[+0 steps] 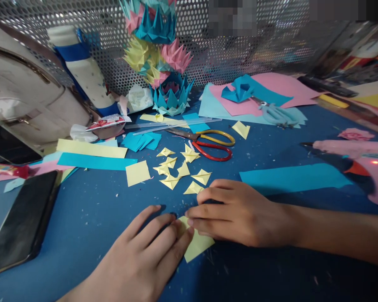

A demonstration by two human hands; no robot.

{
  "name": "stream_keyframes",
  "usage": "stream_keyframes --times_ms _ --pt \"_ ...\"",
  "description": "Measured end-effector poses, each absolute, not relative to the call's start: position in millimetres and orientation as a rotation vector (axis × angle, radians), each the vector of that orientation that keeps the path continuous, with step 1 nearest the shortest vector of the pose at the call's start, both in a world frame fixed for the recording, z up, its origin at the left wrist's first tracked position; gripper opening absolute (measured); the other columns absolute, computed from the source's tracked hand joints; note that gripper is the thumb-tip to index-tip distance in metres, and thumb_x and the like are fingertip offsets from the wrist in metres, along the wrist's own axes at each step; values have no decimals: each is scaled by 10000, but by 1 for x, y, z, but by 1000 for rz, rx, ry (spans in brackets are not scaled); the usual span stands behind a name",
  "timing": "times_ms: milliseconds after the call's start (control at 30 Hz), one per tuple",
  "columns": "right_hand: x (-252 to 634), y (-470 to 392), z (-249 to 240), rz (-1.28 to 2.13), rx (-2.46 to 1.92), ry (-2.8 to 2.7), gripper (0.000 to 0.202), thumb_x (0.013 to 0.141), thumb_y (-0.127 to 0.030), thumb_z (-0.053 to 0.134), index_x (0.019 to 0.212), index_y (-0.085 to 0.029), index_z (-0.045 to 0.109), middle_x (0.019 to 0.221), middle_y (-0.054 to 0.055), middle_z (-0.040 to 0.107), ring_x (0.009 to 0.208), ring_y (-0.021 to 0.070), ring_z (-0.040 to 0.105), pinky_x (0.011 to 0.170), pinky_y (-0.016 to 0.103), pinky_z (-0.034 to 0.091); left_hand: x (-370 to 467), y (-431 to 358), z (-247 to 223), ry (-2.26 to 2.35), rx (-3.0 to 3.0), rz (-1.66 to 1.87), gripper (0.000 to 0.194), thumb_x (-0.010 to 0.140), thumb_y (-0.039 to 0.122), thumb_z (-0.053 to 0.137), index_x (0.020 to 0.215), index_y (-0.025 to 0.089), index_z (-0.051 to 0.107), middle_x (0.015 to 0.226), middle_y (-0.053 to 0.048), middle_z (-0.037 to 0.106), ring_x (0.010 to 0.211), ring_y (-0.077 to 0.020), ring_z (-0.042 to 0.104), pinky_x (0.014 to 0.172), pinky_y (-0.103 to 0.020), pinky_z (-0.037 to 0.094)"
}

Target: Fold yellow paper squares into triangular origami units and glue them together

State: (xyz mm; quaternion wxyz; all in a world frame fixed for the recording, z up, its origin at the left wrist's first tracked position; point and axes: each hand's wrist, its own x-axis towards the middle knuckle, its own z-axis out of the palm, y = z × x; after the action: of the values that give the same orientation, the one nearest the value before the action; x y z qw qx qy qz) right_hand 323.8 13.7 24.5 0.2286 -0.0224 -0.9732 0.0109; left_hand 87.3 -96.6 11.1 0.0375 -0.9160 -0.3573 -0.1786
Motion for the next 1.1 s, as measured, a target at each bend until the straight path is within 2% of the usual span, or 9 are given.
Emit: stream_keyframes --times_ms 100,200,300,367,467,700,800,900,1100 --pt "321 11 23 6 -201 -2710 237 1053 -311 462 1081 -231 683 1079 -16 702 1007 164 545 835 341 404 88 -96 14 -1087 -2824 -530 413 1083 198 280 1325 130 607 1144 -54 674 1151 -212 555 1201 -415 199" --pt "320 11 29 -67 -163 -2793 258 1058 -246 424 1114 -200 672 1074 18 674 999 177 530 830 347 395 88 -96 17 -1077 -2834 -502 403 1080 195 295 1296 128 629 1130 -48 681 1142 -210 556 1215 -406 159" --pt "322 10 43 -118 31 -2932 198 982 -154 497 960 -158 694 997 51 653 952 189 512 782 350 395 87 -97 17 -1071 -2847 -494 391 1071 183 315 1328 114 601 1155 -70 666 1157 -229 559 1200 -447 222" --pt "324 8 53 -100 107 -3033 106 891 -191 609 819 -178 685 974 52 645 962 209 498 776 369 399 87 -96 16 -1076 -2851 -505 387 1063 153 319 1332 109 594 1141 -83 662 1152 -238 572 1174 -473 286" --pt "328 4 62 -71 68 -3094 88 798 -271 698 778 -189 673 941 53 644 957 226 494 768 385 407 86 -94 16 -1080 -2857 -525 379 1059 128 325 1310 132 609 1200 -94 655 1189 -232 570 1140 -460 371" --pt "327 5 47 -72 24 -2925 299 925 -480 643 893 -183 625 869 23 632 802 178 499 692 338 357 83 -92 15 -1035 -2953 -522 418 1082 147 248 1378 102 538 1405 -137 576 1366 -231 475 1176 -503 344" --pt "326 6 41 -119 121 -2840 170 978 -245 559 827 -187 613 617 -19 521 652 161 445 577 327 258 83 -93 14 -1031 -2948 -537 404 1079 146 272 1377 105 541 1393 -130 590 1357 -221 488 1191 -491 327" --pt "327 6 39 -131 141 -2793 248 966 -89 477 773 -188 597 550 -27 462 610 154 420 548 329 206 83 -94 14 -1033 -2930 -558 397 1077 140 282 1355 105 563 1371 -122 607 1324 -216 516 1193 -481 327" --pt "327 12 42 -55 130 -2858 212 1007 -342 515 873 -199 598 701 -18 573 706 156 479 582 329 283 82 -95 12 -1071 -2894 -612 379 1070 136 305 1309 109 598 1335 -108 628 1278 -213 544 1199 -472 300"
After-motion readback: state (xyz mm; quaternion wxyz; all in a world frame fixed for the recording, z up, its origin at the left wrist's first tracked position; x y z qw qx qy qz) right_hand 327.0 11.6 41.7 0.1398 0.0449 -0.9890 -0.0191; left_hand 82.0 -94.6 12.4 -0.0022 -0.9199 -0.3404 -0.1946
